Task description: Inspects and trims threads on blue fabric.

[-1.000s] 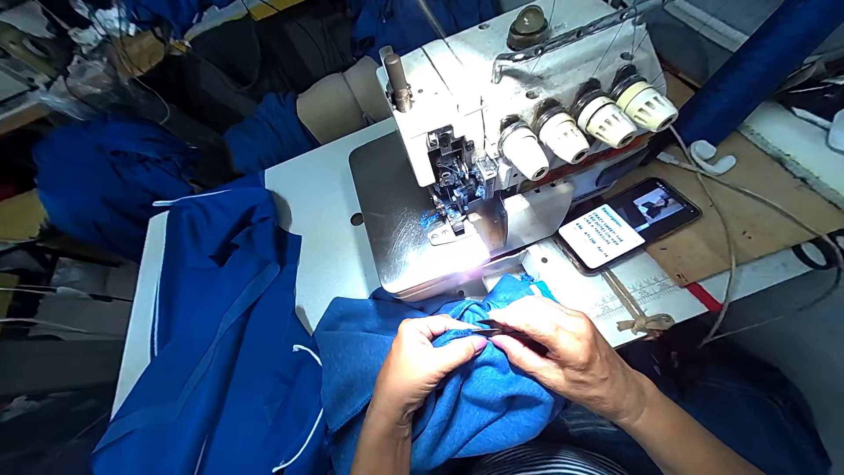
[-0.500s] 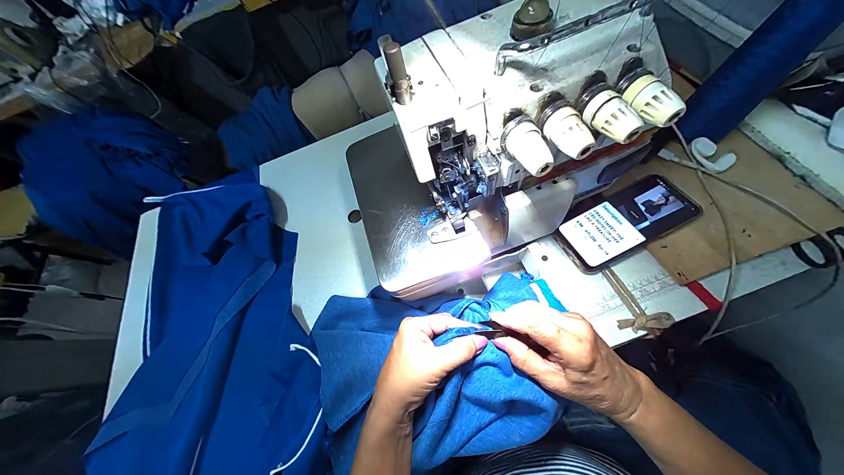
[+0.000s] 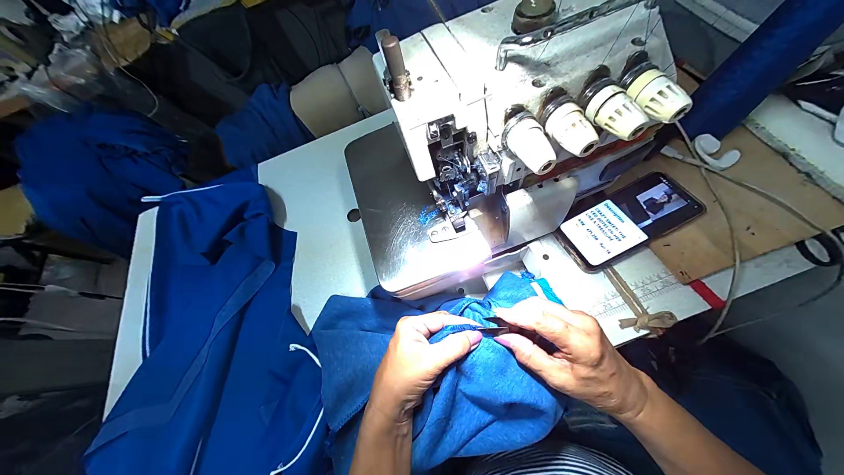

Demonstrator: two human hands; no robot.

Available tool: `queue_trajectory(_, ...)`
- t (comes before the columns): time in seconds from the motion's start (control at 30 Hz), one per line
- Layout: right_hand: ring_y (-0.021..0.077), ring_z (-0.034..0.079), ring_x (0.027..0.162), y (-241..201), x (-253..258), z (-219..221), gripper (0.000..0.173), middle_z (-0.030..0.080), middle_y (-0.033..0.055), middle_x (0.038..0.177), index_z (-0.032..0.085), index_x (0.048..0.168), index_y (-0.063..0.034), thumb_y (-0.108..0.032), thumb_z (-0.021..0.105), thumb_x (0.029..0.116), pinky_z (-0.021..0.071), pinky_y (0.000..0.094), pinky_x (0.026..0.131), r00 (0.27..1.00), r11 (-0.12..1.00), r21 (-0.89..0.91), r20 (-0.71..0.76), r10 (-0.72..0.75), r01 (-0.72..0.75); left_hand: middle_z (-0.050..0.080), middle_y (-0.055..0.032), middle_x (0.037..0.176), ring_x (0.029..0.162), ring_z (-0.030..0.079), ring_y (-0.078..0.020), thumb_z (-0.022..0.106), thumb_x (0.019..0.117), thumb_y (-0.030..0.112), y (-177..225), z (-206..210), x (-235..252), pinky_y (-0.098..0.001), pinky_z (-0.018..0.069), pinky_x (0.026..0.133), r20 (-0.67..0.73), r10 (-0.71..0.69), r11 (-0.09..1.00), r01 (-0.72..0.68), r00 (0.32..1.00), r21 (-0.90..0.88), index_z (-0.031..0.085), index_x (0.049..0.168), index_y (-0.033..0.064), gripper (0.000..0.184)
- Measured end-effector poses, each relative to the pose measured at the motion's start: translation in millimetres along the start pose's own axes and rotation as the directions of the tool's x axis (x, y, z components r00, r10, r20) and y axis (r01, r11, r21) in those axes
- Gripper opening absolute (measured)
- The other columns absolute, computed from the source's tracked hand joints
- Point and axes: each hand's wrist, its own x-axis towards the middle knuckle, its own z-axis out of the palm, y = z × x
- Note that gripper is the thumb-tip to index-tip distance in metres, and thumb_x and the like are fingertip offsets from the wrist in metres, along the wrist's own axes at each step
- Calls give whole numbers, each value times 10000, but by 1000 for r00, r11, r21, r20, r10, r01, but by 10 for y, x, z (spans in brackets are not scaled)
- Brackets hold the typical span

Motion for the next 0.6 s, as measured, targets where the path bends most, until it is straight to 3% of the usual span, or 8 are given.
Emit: queue_trajectory(0.6,61,662,841,-11,6,-5,165,704,44,913,751,1042,-21,-120,657,949,552,181,739,999,995,-92,17,-28,29,738,-54,820,762,690,-80,775,829,35,-26,14,12,-214,577,699,-16,2,1000,-2,1000,21,799,841,56,34)
